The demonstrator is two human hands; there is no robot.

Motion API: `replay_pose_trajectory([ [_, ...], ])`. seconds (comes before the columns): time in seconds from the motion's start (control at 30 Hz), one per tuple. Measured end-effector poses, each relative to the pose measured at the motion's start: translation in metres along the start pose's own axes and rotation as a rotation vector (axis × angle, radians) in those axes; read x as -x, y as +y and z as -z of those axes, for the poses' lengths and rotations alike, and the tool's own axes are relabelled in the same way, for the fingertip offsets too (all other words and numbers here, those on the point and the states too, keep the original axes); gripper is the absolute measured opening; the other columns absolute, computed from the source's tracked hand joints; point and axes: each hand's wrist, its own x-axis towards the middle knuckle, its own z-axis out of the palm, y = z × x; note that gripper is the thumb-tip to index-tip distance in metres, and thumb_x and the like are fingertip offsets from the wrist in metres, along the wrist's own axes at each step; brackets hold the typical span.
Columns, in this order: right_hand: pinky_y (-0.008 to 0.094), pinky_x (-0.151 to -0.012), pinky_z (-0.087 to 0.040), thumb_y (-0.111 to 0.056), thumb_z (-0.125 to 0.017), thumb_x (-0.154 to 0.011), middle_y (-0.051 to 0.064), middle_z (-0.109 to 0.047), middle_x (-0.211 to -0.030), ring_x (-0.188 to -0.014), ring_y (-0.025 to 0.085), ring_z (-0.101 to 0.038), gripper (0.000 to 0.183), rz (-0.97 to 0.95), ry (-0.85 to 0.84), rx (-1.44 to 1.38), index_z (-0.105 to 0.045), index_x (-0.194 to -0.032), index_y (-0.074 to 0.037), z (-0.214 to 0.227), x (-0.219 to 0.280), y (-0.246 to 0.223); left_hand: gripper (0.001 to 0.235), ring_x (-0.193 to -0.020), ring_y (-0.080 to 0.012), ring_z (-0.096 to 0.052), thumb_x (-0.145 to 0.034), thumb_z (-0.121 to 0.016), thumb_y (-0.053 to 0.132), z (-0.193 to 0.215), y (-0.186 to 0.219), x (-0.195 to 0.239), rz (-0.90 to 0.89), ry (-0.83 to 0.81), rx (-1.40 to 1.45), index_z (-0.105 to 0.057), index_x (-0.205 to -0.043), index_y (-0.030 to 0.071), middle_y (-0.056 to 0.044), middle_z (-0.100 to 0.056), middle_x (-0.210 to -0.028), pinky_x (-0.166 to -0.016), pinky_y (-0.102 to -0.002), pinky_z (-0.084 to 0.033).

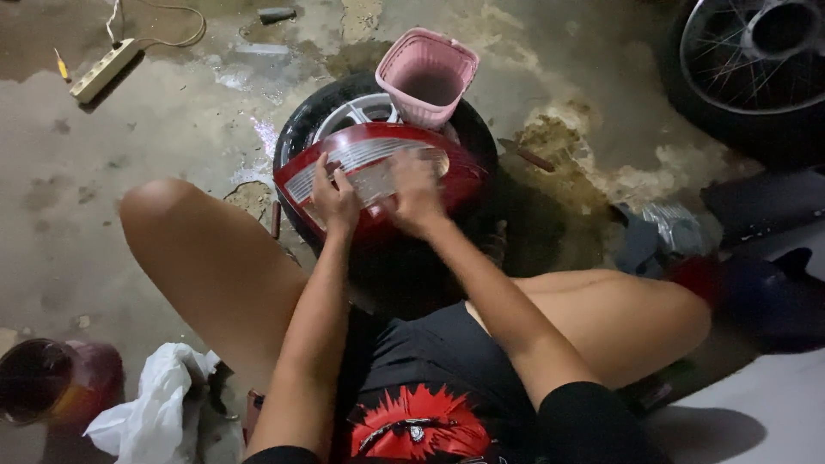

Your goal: A person is hand-sanding a red plastic tail light housing using wet sandpaper while sitting on the floor.

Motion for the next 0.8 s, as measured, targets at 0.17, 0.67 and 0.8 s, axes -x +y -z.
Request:
replay_pose_trajectory([
  [0.17, 0.054, -0.118, -0.029, -0.078, -0.035, -0.094, 0.016, -0.047, -0.157, -0.147, 0.035, -0.04, 0.09, 0.184, -0.15, -0.047, -0.054, -0.145, -0.005, 0.022, -0.009, -0.059, 0.046, -0.111, -0.0281, -0.07, -0.097, -0.058, 0.022, -0.007, -0.016, 0.003, -0.044, -0.001, -0.039, -0.057, -0.143, 0.021, -0.005, -0.076, -0.115, -0.098, -0.044, -0.051],
  [0.67, 0.053, -0.115, -0.032, -0.05, -0.042, -0.102, 0.024, -0.046, -0.149, -0.137, 0.042, -0.044, 0.058, -0.407, -0.004, 0.163, -0.05, -0.144, -0.011, -0.069, 0.07, 0.177, 0.059, -0.152, -0.0317, -0.033, -0.101, -0.053, 0.047, 0.016, 0.043, 0.009, -0.077, -0.406, -0.415, -0.052, -0.152, 0.018, -0.013, -0.041, -0.162, -0.119, -0.057, -0.02],
  [0.8, 0.056, -0.116, -0.029, -0.025, -0.042, -0.108, 0.02, -0.045, -0.159, -0.145, 0.043, -0.039, 0.047, 0.064, 0.202, 0.406, -0.055, -0.149, -0.006, -0.017, 0.019, 0.054, 0.057, -0.152, -0.0323, -0.033, -0.103, -0.053, 0.047, 0.012, 0.038, 0.01, -0.089, -0.381, -0.392, -0.053, -0.152, 0.019, -0.013, -0.041, -0.162, -0.118, -0.058, -0.018],
])
